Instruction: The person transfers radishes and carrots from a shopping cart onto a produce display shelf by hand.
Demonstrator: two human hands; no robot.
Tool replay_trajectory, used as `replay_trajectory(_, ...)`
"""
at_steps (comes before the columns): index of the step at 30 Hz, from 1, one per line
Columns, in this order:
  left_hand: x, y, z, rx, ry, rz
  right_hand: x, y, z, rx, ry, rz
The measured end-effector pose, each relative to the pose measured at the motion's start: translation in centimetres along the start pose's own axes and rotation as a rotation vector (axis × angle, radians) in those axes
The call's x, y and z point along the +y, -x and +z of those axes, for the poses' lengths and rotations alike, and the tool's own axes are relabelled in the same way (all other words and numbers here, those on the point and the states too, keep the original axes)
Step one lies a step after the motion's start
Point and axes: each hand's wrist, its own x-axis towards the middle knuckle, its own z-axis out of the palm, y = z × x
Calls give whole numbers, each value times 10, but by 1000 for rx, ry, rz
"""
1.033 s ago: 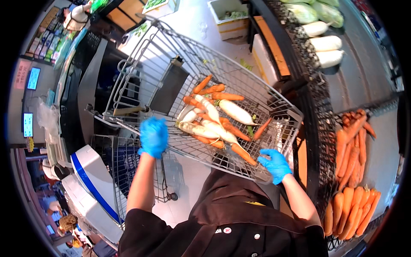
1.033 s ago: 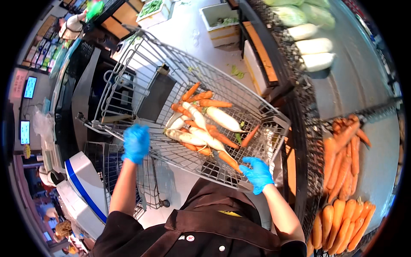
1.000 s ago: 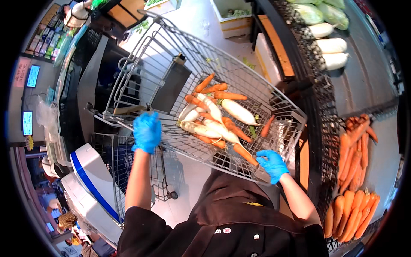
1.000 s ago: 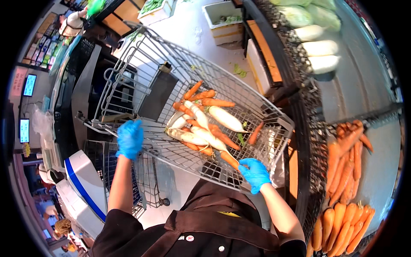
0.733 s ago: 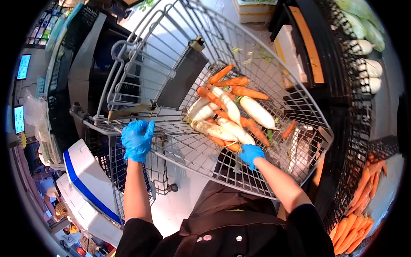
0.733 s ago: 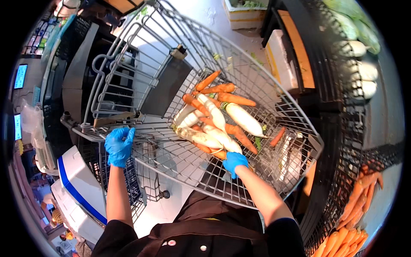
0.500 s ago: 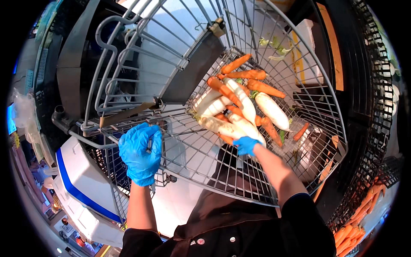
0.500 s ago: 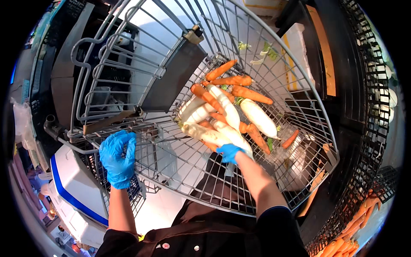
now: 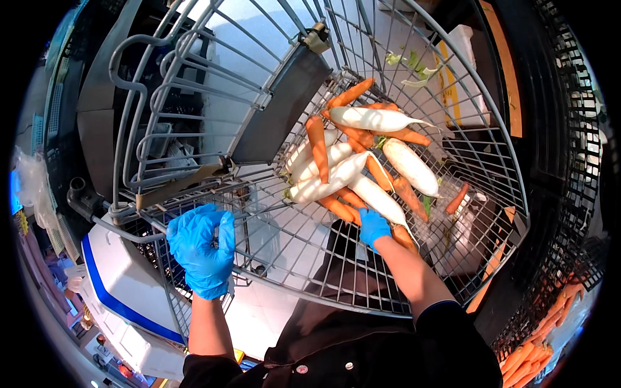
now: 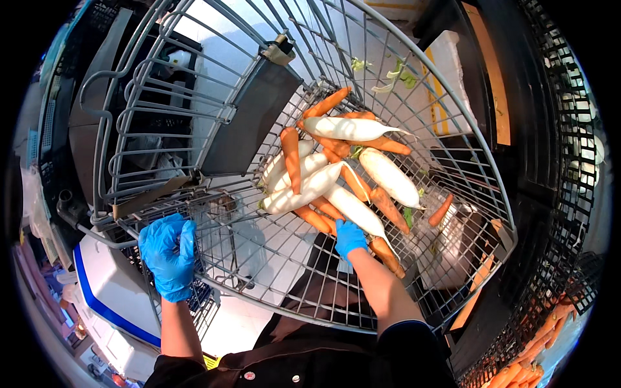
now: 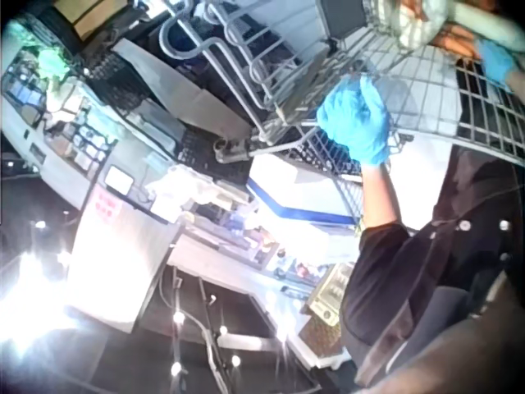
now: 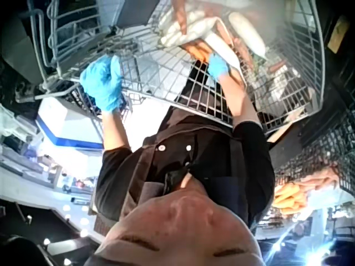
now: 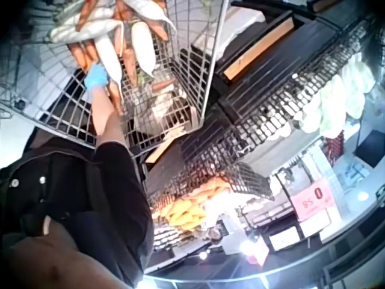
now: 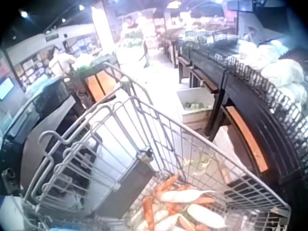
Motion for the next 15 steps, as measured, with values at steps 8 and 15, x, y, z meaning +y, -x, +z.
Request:
replay_trajectory(8,-1,0,1,18,20,-23,40,23,-48,-541,-1564,393)
replay_trajectory(15,-3,5,6,71,37,-66,33,81,-107,-860,-2374,57)
